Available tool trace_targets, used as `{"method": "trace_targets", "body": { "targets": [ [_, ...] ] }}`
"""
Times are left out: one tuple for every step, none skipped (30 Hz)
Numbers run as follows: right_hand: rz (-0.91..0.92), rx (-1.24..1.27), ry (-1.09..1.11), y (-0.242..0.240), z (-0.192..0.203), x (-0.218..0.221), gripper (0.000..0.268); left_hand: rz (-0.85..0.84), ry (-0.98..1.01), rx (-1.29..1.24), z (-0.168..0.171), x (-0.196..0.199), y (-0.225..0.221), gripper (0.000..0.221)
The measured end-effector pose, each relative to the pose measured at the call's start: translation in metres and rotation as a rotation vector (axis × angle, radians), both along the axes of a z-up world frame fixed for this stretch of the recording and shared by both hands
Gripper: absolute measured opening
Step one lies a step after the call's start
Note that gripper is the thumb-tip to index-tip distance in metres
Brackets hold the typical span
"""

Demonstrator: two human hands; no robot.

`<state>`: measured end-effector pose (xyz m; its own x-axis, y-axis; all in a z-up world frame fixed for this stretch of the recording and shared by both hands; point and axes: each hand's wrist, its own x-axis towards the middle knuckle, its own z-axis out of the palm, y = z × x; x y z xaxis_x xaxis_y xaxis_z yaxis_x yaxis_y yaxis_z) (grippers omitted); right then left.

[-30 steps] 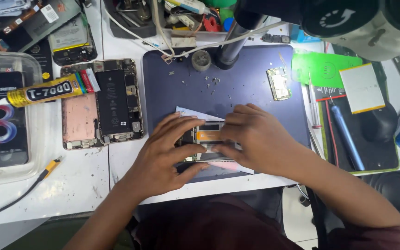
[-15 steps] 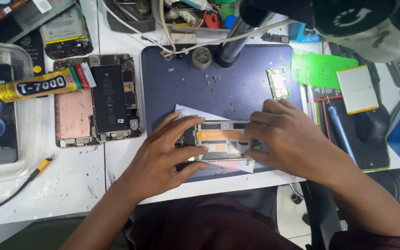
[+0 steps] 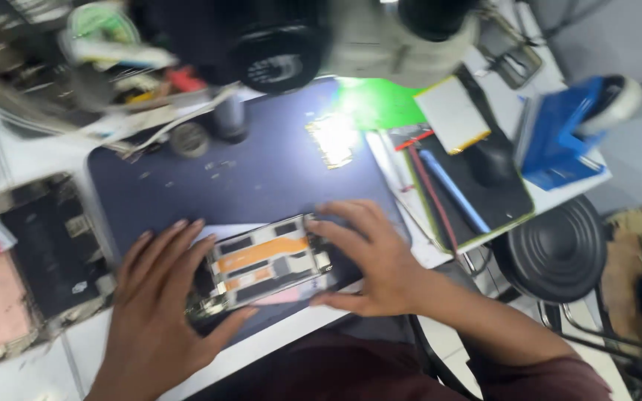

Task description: Repairing a mobile phone by assembling internal components like the battery and screen into the frame.

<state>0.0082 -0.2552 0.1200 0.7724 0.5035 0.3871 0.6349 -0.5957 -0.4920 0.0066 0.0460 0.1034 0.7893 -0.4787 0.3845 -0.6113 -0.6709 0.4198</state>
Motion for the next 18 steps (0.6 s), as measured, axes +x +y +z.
{"method": "trace_targets", "body": {
  "targets": [
    [0.013, -0.062, -0.002, -0.001, -0.004, -0.002, 0.074, 0.030, -0.030, 0.041, 0.000, 0.001, -0.001, 0.085],
    [0.034, -0.121, 0.000, 0.000, -0.008, -0.004, 0.086, 0.068, -0.058, 0.083, 0.001, 0.000, 0.000, 0.089],
    [0.012, -0.122, -0.001, 0.001, -0.007, -0.004, 0.086, 0.046, -0.062, 0.082, 0.000, -0.001, -0.002, 0.089],
    [0.022, -0.099, 0.036, 0.001, -0.005, -0.002, 0.088, 0.072, 0.007, 0.052, -0.002, -0.002, -0.004, 0.088],
    [0.032, -0.076, 0.073, 0.002, -0.003, -0.001, 0.090, 0.097, 0.076, 0.023, -0.004, -0.003, -0.006, 0.088],
    [0.021, -0.080, 0.060, 0.001, -0.004, 0.000, 0.090, 0.086, 0.062, 0.019, -0.002, -0.003, -0.014, 0.088],
    [0.026, -0.090, 0.074, 0.000, -0.006, 0.001, 0.090, 0.106, 0.068, -0.037, 0.000, -0.004, -0.021, 0.080],
    [0.030, -0.097, 0.100, 0.000, -0.009, -0.001, 0.091, 0.125, 0.085, -0.089, 0.002, -0.008, -0.027, 0.072],
    [0.018, -0.096, 0.097, -0.002, -0.008, 0.001, 0.091, 0.113, 0.082, -0.089, 0.002, -0.007, -0.025, 0.072],
    [0.070, -0.127, 0.071, -0.005, -0.008, 0.001, 0.090, 0.106, 0.105, -0.074, 0.002, -0.008, -0.023, 0.081],
    [0.122, -0.157, 0.045, -0.006, -0.007, 0.001, 0.089, 0.098, 0.128, -0.058, 0.002, -0.008, -0.020, 0.090],
    [0.135, -0.149, 0.046, -0.008, -0.005, 0.000, 0.089, 0.112, 0.130, -0.052, -0.004, -0.006, -0.020, 0.090],
    [0.130, -0.153, 0.067, -0.007, -0.003, -0.002, 0.084, 0.028, 0.069, -0.069, -0.011, -0.005, -0.017, 0.092],
    [0.157, -0.153, 0.075, -0.004, -0.003, 0.004, 0.079, -0.025, -0.004, -0.080, -0.017, -0.006, -0.010, 0.095],
    [0.201, -0.142, 0.062, -0.007, -0.006, 0.002, 0.079, 0.019, -0.014, -0.067, -0.017, -0.003, -0.013, 0.095],
    [0.158, -0.139, 0.078, -0.008, -0.009, 0.001, 0.079, -0.015, -0.036, -0.070, -0.014, -0.005, -0.013, 0.092],
    [0.116, -0.136, 0.096, -0.008, -0.013, 0.002, 0.079, -0.049, -0.056, -0.071, -0.013, -0.005, -0.010, 0.090],
    [0.183, -0.123, 0.093, -0.007, -0.014, 0.005, 0.079, 0.016, -0.055, -0.053, -0.012, -0.007, -0.009, 0.090]
  ]
}}
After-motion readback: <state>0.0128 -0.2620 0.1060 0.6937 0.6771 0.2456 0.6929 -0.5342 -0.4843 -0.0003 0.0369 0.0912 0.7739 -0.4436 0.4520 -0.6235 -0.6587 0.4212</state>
